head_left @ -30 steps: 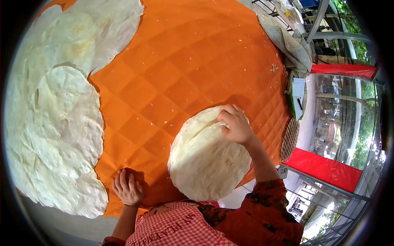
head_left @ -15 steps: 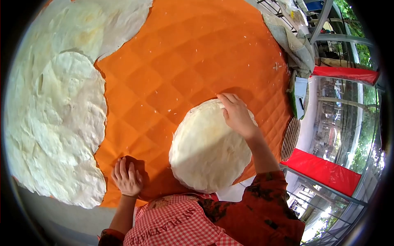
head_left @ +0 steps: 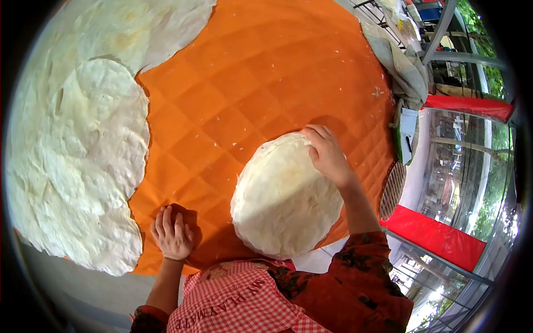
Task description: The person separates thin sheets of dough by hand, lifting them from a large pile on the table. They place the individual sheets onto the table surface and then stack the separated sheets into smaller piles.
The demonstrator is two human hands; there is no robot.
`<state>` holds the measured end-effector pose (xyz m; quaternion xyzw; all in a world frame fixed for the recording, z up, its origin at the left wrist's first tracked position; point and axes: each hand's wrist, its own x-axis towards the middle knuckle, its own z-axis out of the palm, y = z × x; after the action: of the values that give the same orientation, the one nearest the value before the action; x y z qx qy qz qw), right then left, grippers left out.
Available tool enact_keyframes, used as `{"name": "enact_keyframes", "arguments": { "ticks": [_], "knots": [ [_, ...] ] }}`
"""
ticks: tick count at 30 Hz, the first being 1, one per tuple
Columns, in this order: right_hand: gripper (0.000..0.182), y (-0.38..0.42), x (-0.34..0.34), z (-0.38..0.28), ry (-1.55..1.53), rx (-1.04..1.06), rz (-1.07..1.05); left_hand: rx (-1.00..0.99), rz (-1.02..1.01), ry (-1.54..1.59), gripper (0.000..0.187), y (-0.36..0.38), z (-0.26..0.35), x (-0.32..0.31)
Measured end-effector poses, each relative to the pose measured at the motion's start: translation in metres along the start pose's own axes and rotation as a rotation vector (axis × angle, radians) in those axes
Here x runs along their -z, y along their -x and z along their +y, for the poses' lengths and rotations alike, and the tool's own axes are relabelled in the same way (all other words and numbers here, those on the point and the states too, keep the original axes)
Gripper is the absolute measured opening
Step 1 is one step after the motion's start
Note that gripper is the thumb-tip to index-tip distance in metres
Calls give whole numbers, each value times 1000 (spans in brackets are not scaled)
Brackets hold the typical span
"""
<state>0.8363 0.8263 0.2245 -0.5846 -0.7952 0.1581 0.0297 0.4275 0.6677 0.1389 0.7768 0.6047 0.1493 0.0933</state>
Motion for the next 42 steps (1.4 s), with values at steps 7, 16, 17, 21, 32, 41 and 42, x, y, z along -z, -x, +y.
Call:
{"name": "enact_keyframes", "arguments": {
  "ticks": [7, 16, 17, 21, 32, 41, 42],
  "knots": [
    [46, -2, -31, -4, 62, -13, 29, -8, 36, 24, 34, -7, 1, 8],
    [51, -24, -17, -71, 79, -22, 182, 1, 11, 90, 41, 2, -3, 7],
    [49, -30, -27, -97, -52, 37, 225, -7, 13, 83, 41, 3, -3, 8],
    [38, -56, -71, -231, -372, 285, 216, -18, 69, 149, 39, 6, -4, 6],
    [71, -114, -163, -412, -38, 455, 94, 155, 5, 925, 11, 110, -148, 141],
    [73, -122, -142, -425, 87, 425, -71, 733, 250, 1373, 7, 148, -223, 138],
    [74, -124, -143, -429, 98, 438, -76, 728, 215, 1393, 13, 134, -218, 139]
  ]
}}
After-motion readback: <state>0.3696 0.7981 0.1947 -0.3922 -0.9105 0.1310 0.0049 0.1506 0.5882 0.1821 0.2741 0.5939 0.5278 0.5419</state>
